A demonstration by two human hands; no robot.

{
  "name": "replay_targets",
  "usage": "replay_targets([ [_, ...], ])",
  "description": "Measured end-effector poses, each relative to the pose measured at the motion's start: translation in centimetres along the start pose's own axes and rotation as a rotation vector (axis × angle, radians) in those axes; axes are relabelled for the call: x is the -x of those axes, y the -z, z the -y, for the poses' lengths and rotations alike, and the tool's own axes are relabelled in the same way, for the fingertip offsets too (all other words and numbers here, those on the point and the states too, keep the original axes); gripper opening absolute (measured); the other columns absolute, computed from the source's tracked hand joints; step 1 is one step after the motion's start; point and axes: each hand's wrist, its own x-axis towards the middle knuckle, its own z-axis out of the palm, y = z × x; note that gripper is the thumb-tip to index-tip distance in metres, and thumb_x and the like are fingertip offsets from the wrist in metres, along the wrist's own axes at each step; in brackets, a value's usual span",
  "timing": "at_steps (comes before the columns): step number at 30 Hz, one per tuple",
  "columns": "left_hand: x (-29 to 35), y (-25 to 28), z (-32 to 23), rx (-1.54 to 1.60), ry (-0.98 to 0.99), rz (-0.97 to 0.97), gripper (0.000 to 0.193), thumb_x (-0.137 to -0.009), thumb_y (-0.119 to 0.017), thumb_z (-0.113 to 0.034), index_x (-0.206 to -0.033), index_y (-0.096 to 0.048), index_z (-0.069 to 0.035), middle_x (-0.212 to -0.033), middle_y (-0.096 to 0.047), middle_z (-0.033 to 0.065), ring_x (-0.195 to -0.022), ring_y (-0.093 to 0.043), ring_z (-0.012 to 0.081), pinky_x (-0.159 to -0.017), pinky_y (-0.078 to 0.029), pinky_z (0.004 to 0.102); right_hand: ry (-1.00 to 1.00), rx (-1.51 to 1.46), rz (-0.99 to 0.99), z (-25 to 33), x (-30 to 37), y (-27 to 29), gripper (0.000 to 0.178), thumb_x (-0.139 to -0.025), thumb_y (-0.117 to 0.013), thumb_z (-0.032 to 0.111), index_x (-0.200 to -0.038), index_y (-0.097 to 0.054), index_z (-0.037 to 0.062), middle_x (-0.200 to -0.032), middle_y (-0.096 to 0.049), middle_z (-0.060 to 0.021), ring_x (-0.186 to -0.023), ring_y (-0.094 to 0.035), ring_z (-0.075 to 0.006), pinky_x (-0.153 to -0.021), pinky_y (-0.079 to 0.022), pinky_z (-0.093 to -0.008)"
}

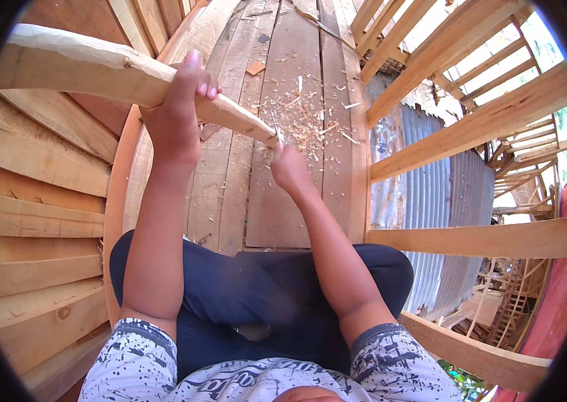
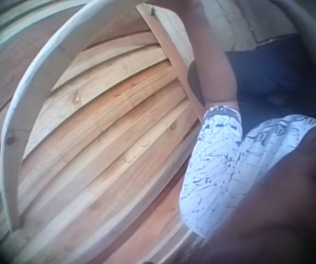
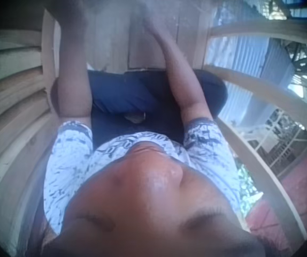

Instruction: The person sits cross-legged on a wooden floor and uses a knife to carve a long, curved piece of wood. They hold the wood with their left hand and repeatedly scrape the surface with the knife in their right hand, producing wood shavings that accumulate on the floor.

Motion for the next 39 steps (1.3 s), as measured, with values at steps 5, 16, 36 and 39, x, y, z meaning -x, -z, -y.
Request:
replay_targets([
  [5,1.0,-1.4,0.1,-0.044,0.039,-0.053,0.031,-0.094,-0.061,-0.027,-0.072,-0.045,-0.013,-0.069,-0.040,-0.0012,-0.069,-0.046,0.0122,-0.078,-0.044,0.0333,-0.008,0.012,-0.087,-3.1,0.2,-1.0,0.046,-0.101,-0.037,0.027,-0.091,-0.061,-0.0112,-0.089,-0.063,-0.0365,-0.089,-0.061,-0.0513,-0.082,-0.047,-0.0554],
  [16,0.3,-0.6,-0.4,-0.069,0.032,-0.021,0.029,-0.094,-0.061,-0.028,-0.073,-0.046,-0.014,-0.069,-0.040,-0.0013,-0.069,-0.045,0.0122,-0.080,-0.043,0.0329,0.016,0.017,-0.008,-2.8,-0.8,-1.2,0.045,-0.102,-0.038,0.027,-0.096,-0.060,-0.0116,-0.089,-0.064,-0.0348,-0.088,-0.062,-0.0507,-0.081,-0.048,-0.0556],
  [36,0.5,-0.5,-0.2,-0.076,0.020,0.007,0.031,-0.093,-0.061,-0.027,-0.071,-0.044,-0.014,-0.068,-0.040,-0.0009,-0.070,-0.046,0.0128,-0.079,-0.043,0.0345,0.019,0.012,0.029,-0.7,-0.4,1.1,0.048,-0.100,-0.039,0.031,-0.097,-0.063,-0.0100,-0.097,-0.064,-0.0339,-0.096,-0.062,-0.0480,-0.086,-0.047,-0.0531],
  [39,0.3,-0.8,-0.2,-0.076,0.037,0.023,0.032,-0.094,-0.059,-0.027,-0.070,-0.043,-0.014,-0.068,-0.039,-0.0009,-0.069,-0.044,0.0131,-0.078,-0.043,0.0344,-0.047,0.028,0.027,-3.1,-1.7,0.2,0.047,-0.099,-0.041,0.032,-0.097,-0.063,-0.0089,-0.097,-0.064,-0.0334,-0.096,-0.061,-0.0488,-0.086,-0.047,-0.0527],
])
